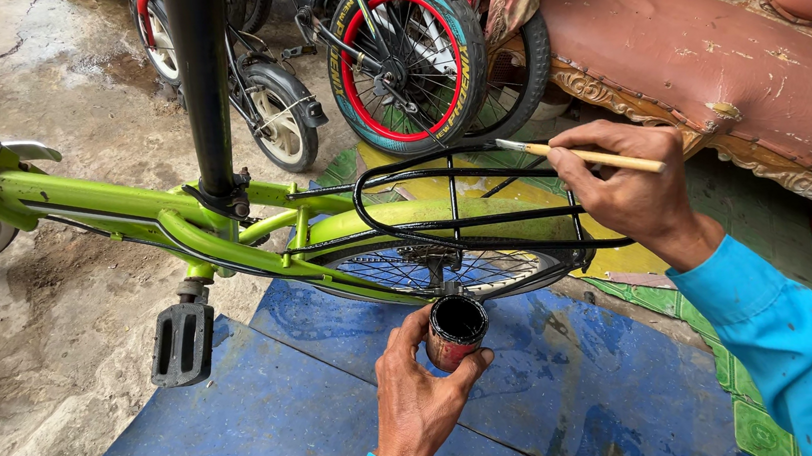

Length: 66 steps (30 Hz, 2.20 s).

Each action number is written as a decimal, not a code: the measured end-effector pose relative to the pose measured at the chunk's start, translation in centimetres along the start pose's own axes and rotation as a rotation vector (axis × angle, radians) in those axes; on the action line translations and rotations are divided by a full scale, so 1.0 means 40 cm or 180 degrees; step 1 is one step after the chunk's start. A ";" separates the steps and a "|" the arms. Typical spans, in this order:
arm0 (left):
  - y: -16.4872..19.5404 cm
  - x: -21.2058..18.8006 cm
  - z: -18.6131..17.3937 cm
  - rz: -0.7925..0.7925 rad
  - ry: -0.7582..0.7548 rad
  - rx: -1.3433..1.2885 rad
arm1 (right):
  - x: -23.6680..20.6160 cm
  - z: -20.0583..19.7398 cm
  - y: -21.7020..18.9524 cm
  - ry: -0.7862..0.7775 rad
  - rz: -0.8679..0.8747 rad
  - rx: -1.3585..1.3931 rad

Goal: The person paints the black metal rear rack of a green bicycle with black paint, using a small brush dipped from a paint can held in the other hand. They work the brush along the rack bars and fender area, reloading paint from the can repeatedly, while seated in front of the bicycle.

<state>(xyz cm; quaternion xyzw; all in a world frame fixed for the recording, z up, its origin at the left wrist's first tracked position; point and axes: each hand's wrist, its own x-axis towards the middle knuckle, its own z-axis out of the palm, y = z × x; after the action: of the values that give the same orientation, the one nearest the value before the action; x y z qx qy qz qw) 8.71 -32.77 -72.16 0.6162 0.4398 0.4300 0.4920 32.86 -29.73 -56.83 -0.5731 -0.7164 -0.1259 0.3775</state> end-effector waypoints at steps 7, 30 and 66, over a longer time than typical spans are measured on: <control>-0.001 -0.003 0.012 0.0022 -0.0006 0.0036 | 0.003 0.015 -0.021 -0.0188 -0.0684 0.0062; 0.005 -0.012 0.026 0.0002 -0.0029 0.0006 | -0.051 -0.056 0.013 -0.0042 -0.0734 -0.0244; 0.011 -0.006 0.034 -0.0039 -0.0034 -0.0014 | -0.031 -0.009 0.013 -0.0030 -0.0712 0.0053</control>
<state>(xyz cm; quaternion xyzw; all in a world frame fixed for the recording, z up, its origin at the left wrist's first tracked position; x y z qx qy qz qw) 9.99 -33.38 -71.93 0.6147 0.4400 0.4247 0.4982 33.56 -30.68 -57.55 -0.4869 -0.7787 -0.1586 0.3625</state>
